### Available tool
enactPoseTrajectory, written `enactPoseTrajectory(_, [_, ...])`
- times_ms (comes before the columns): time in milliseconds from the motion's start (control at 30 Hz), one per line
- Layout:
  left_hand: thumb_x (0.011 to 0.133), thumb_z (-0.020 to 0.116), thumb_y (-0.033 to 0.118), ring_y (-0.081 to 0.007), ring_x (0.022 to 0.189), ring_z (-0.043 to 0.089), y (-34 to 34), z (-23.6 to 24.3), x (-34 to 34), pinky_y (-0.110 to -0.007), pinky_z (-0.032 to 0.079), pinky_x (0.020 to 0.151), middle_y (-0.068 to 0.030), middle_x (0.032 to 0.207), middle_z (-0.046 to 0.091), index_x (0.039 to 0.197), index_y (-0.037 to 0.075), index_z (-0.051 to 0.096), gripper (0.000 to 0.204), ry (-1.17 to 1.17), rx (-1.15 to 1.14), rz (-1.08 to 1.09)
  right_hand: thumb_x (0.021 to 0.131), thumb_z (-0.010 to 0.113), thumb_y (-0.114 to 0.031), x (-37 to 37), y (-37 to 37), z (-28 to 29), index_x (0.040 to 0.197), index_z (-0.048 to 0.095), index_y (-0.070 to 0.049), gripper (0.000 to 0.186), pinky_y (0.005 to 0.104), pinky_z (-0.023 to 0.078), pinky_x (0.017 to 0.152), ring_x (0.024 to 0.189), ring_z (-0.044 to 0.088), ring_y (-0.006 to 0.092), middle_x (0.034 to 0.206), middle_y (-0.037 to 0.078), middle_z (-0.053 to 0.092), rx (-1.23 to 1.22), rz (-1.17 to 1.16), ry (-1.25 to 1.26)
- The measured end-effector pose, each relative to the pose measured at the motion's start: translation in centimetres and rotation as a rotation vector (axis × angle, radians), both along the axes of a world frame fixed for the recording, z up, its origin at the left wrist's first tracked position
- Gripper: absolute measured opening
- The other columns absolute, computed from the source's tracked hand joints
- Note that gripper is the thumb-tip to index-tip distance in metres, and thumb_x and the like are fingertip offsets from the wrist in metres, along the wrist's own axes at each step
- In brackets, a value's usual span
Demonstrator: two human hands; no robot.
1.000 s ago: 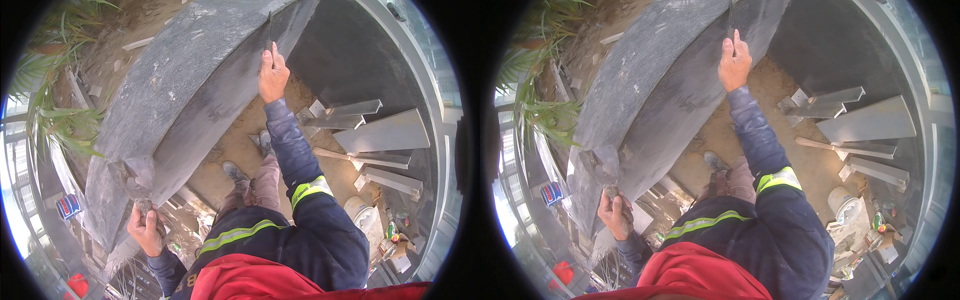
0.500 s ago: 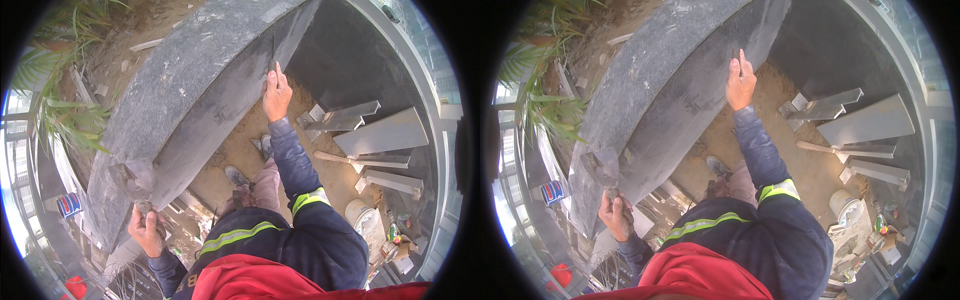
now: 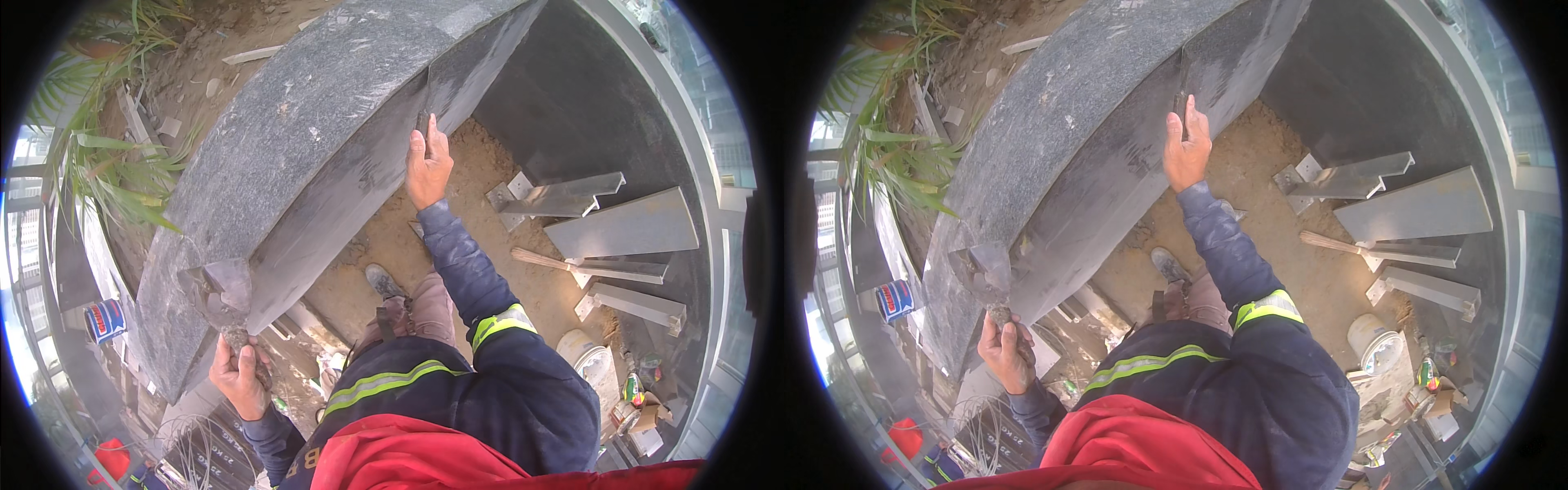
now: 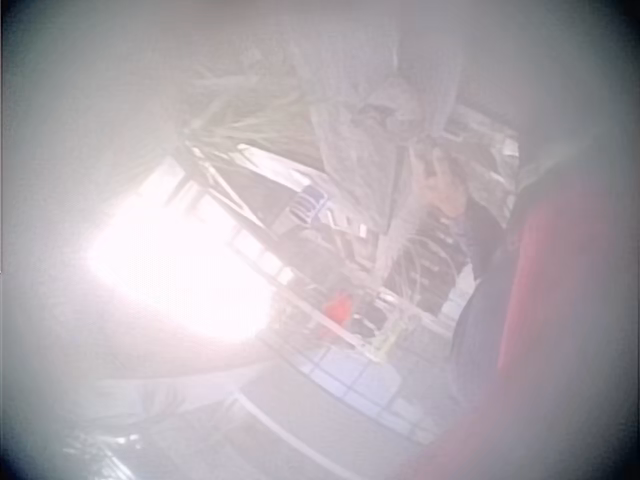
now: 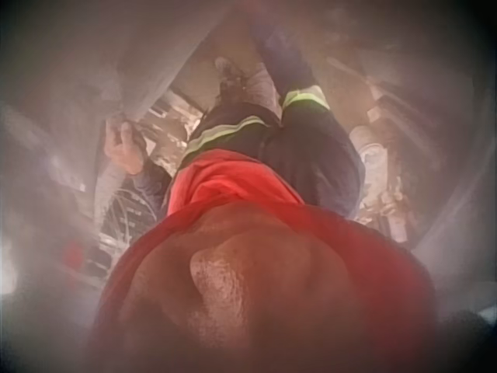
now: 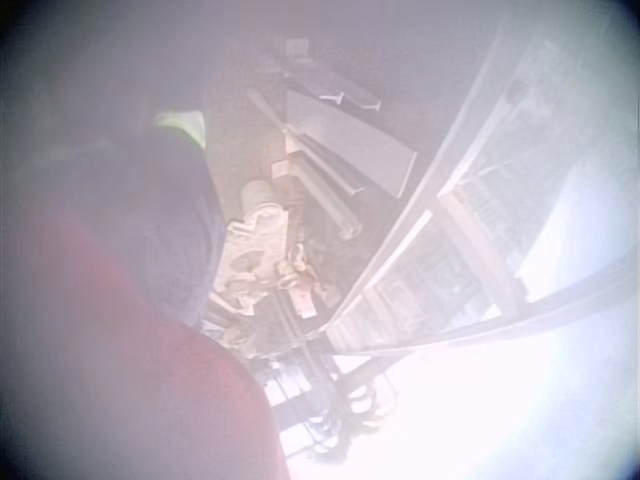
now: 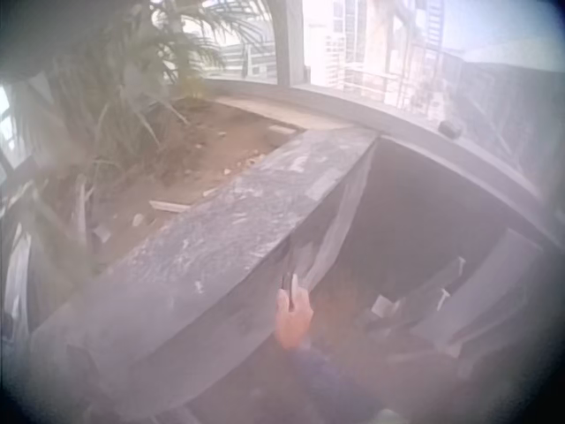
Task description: The person applies mortar to the edge of a curved stone structure using a trowel and a smaller pointing tool. They repeatedly scoop mortar from the trowel and smooth it along the joint, working along the curve.
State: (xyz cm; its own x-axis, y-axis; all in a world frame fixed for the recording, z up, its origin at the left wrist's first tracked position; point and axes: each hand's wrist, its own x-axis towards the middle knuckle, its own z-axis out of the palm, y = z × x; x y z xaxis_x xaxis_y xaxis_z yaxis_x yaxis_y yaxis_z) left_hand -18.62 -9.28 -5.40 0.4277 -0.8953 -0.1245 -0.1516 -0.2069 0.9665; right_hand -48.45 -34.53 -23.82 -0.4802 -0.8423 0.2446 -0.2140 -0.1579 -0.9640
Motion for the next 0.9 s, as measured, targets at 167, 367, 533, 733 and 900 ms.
enactPoseTrajectory(167, [0.097, 0.066, 0.011, -0.0119, 0.067, 0.061, 0.0, 0.4, 0.2, -0.025, 0.049, 0.057, -0.0089, 0.098, 0.067, 0.131, -0.007, 0.06, 0.039, -0.005, -0.008, 0.002, 0.105, 0.061, -0.023, -1.3, 1.2, -0.6, 0.147, 0.05, 0.004, 0.052, 0.0317, 0.05, 0.084, 0.092, 0.058, 0.0163, 0.105, 0.008, 0.058, -0.045, -0.012, -0.009])
enactPoseTrajectory(367, [0.097, 0.067, 0.016, -0.011, 0.065, 0.059, 0.7, 0.1, 0.6, -0.024, 0.046, 0.054, -0.0083, 0.096, 0.065, 0.127, -0.008, 0.06, 0.039, -0.007, -0.019, 0.019, 0.105, 0.062, -0.025, -1.4, -2.4, 4.3, 0.149, 0.047, 0.005, 0.056, 0.0279, 0.05, 0.075, 0.085, 0.054, 0.0107, 0.103, 0.004, 0.055, 0.001, -0.028, -0.337])
enactPoseTrajectory(533, [0.097, 0.065, 0.011, -0.0108, 0.066, 0.061, 1.6, 0.0, 0.9, -0.023, 0.046, 0.056, -0.0076, 0.093, 0.067, 0.129, -0.008, 0.06, 0.038, 0.006, 0.023, 0.029, 0.105, 0.062, -0.023, 1.5, -2.7, -0.5, 0.151, 0.045, 0.004, 0.056, 0.026, 0.049, 0.068, 0.078, 0.054, 0.009, 0.103, 0.004, 0.055, -0.119, -0.074, -0.086])
enactPoseTrajectory(733, [0.097, 0.068, 0.017, -0.0109, 0.065, 0.059, 2.3, -0.6, 1.3, -0.024, 0.047, 0.054, -0.0084, 0.098, 0.064, 0.128, -0.007, 0.06, 0.04, -0.009, 0.013, 0.041, 0.103, 0.063, -0.022, 3.9, 2.6, -1.5, 0.15, 0.046, 0.004, 0.056, 0.0336, 0.046, 0.099, 0.111, 0.059, 0.0223, 0.121, 0.014, 0.06, 0.007, 0.033, -0.002])
enactPoseTrajectory(900, [0.096, 0.065, 0.008, -0.0119, 0.065, 0.061, 1.2, -0.1, -0.3, -0.024, 0.049, 0.057, -0.0096, 0.095, 0.069, 0.136, -0.009, 0.057, 0.045, 0.104, -0.012, -0.057, 0.103, 0.06, -0.017, 2.0, 10.5, -0.8, 0.147, 0.05, 0.005, 0.05, 0.0331, 0.046, 0.098, 0.107, 0.058, 0.0197, 0.119, 0.012, 0.061, 0.155, 0.097, -0.026])
